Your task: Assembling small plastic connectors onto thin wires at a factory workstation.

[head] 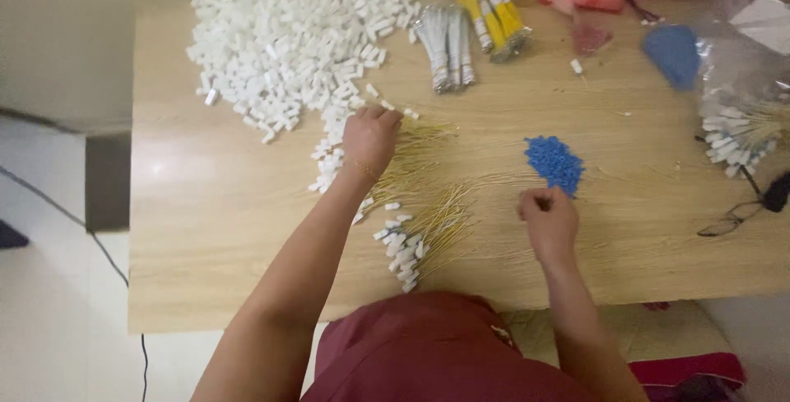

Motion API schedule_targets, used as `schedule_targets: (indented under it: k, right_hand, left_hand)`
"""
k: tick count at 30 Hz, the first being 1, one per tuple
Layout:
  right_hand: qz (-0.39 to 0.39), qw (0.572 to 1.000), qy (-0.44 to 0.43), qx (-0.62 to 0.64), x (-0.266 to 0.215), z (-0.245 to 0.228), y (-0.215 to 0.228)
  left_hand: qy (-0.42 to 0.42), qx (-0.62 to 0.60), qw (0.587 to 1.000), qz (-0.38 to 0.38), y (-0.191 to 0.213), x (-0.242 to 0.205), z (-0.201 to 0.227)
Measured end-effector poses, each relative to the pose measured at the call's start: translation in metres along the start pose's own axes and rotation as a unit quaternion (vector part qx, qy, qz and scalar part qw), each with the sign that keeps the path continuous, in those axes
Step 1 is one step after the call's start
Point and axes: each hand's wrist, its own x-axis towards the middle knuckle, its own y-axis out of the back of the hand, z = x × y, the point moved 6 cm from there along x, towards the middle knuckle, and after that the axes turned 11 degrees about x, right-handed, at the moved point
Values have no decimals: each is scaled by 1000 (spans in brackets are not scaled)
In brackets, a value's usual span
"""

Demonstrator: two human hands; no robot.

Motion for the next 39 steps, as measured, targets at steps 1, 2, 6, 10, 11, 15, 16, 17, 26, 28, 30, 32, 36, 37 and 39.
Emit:
schedule_targets:
  k: [1,2,6,10,11,15,16,17,26,28,30,32,36,37,39]
  right_hand:
    - [7,1000,-2,2,-7,-4,-1]
    - [-24,995,4,92,-13,-8,-6]
    - [-49,960,-35,275,-32,0,-20]
    - [-40,949,-54,309,-42,-12,-16]
    - [-33,944,-60,323,-44,-19,-13]
    - [-18,932,-57,357,-38,-24,-18]
    - [-18,932,-57,358,-38,-26,-21]
    - [-19,922,-54,383,-37,-28,-24]
    - [-106,881,-14,460,-52,-62,-34]
    - [-117,873,-8,473,-56,-71,-37]
    - [-119,873,-8,473,-64,-86,-37]
    - [-128,873,-4,471,-70,-98,-39]
    - [-191,830,-50,521,-77,-102,-50]
    - [-195,831,-49,519,-77,-102,-51]
    - [-228,785,-113,565,-81,-98,-60]
  left_hand:
    - [-6,-3,1000,1,-1,11,5]
    - [-18,11,998,-67,-11,22,10]
    - [-69,103,956,-265,-77,34,20]
    - [-86,128,946,-285,-98,28,20]
    - [-105,108,954,-258,-93,28,22]
    - [-155,95,966,-183,-82,28,25]
    - [-155,95,966,-183,-88,25,22]
    - [-154,89,968,-176,-93,23,20]
    - [-11,-108,979,-174,-52,30,26]
    - [20,-174,973,-152,-29,32,26]
    - [99,-261,952,-126,1,27,21]
    - [152,-327,916,-175,59,17,37]
    - [259,-545,761,-240,99,-30,63]
    - [261,-545,761,-236,103,-42,67]
    - [315,-631,657,-265,105,-74,78]
